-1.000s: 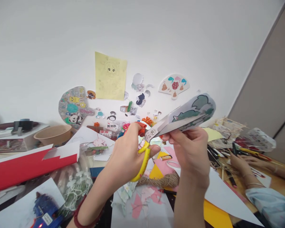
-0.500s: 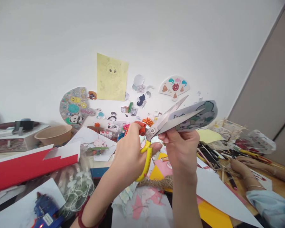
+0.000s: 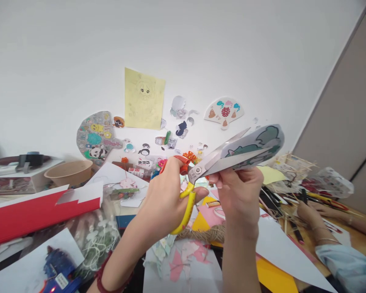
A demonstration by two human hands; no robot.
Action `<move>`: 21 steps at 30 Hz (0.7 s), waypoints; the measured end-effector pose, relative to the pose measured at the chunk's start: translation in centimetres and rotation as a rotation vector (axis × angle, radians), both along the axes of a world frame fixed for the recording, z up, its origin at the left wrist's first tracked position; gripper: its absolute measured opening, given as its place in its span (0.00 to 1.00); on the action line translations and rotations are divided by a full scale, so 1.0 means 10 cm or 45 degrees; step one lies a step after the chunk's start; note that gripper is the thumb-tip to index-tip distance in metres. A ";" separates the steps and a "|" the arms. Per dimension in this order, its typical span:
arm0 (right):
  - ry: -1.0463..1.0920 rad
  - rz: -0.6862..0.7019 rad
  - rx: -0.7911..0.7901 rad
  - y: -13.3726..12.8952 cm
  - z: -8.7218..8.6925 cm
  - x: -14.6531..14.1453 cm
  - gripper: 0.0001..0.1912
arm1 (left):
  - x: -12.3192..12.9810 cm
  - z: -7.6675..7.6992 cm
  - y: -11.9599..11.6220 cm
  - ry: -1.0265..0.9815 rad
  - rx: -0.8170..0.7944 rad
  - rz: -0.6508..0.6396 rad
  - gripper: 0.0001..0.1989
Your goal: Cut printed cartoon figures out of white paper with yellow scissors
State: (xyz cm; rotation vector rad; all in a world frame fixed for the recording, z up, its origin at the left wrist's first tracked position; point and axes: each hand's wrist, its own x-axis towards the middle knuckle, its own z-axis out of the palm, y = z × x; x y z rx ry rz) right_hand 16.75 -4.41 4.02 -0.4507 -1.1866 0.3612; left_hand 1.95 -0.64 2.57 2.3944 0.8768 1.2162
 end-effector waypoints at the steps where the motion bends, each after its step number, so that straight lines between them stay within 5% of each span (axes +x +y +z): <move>1: 0.006 -0.004 -0.006 0.00 0.00 0.00 0.09 | 0.00 0.00 -0.01 -0.004 -0.029 -0.007 0.17; 21: -0.010 -0.056 0.019 0.00 -0.01 -0.01 0.09 | -0.02 -0.01 0.00 -0.004 -0.065 -0.003 0.17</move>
